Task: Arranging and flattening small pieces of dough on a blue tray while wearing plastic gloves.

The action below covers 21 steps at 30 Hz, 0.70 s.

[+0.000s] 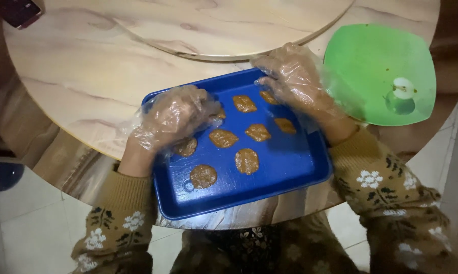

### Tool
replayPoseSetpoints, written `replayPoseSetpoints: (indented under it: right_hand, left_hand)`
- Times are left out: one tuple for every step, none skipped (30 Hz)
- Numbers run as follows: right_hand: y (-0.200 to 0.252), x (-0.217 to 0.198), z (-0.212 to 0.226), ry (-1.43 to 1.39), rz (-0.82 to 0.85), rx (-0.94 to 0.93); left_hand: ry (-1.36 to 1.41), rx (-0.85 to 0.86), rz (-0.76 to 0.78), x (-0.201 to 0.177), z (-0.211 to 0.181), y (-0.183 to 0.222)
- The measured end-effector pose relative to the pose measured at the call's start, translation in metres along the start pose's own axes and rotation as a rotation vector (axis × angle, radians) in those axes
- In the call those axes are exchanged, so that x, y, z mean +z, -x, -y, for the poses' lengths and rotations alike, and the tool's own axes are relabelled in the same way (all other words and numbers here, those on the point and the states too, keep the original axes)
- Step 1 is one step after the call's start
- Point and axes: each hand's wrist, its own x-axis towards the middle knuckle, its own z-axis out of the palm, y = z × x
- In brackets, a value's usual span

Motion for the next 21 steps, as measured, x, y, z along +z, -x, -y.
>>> replayPoseSetpoints:
  right_hand:
    - [0.001,0.003,-0.002,-0.059,-0.061,-0.036]
    - [0.003,0.006,-0.004,-0.118,-0.122,-0.072]
    - [0.002,0.003,-0.002,-0.121,-0.119,-0.074]
    - [0.002,-0.001,0.001,-0.115,-0.045,-0.027]
    - [0.000,-0.005,0.002,-0.106,0.025,0.016]
    - [-0.001,-0.006,0.003,-0.106,0.024,0.011]
    - [-0.001,-0.007,0.004,-0.067,0.018,0.001]
    - [-0.001,-0.008,0.005,-0.029,0.011,-0.009]
    - [-0.002,-0.010,0.006,-0.029,0.012,-0.007]
    - [-0.003,-0.012,0.008,-0.049,0.046,0.027]
    - [-0.003,-0.013,0.010,-0.071,0.081,0.063]
    - [-0.003,-0.011,0.008,-0.073,0.083,0.066]
    - [-0.003,-0.009,0.005,0.002,0.058,0.014]
    - [-0.004,-0.007,0.003,0.078,0.033,-0.038]
    - [-0.003,-0.005,0.000,0.074,0.032,-0.044]
    - [-0.003,-0.003,-0.003,0.070,0.004,-0.060]
    - [-0.001,0.002,-0.001,0.050,-0.015,-0.083]
    - [0.001,0.007,-0.010,0.031,-0.006,-0.095]
    - [0.003,0.014,-0.017,0.106,-0.028,-0.139]
    - [0.005,0.023,-0.023,0.180,-0.054,-0.183]
    - [0.006,0.018,-0.018,0.158,-0.047,-0.206]
  left_hand:
    - [-0.208,0.162,-0.030,0.002,0.004,-0.004]
    - [-0.415,0.324,-0.058,0.003,0.008,-0.007]
    - [-0.413,0.320,-0.056,0.002,0.003,-0.006]
    - [-0.383,0.286,-0.044,0.001,-0.001,-0.005]
    - [-0.356,0.253,-0.037,-0.001,-0.005,-0.005]
    - [-0.357,0.250,-0.041,0.003,0.005,-0.005]
    - [-0.326,0.251,-0.024,0.008,0.015,-0.006]
    - [-0.296,0.252,-0.007,0.012,0.025,-0.008]
    - [-0.295,0.252,-0.005,0.008,0.020,-0.006]
    - [-0.279,0.279,-0.083,0.005,0.016,-0.004]
    - [-0.263,0.305,-0.158,0.001,0.011,-0.001]
    - [-0.262,0.306,-0.154,0.002,0.012,-0.004]
    - [-0.325,0.392,-0.141,0.003,0.013,-0.007]
    - [-0.387,0.479,-0.127,0.005,0.015,-0.009]
    - [-0.387,0.473,-0.129,-0.002,0.016,-0.006]
    - [-0.353,0.529,-0.242,-0.008,0.018,-0.003]
    - [-0.313,0.568,-0.350,-0.013,0.021,0.007]
    - [-0.308,0.544,-0.347,-0.021,0.019,0.011]
    - [-0.306,0.381,-0.296,-0.027,0.018,0.018]
    - [-0.301,0.218,-0.241,-0.033,0.018,0.026]
    - [-0.295,0.187,-0.244,-0.033,0.026,0.027]
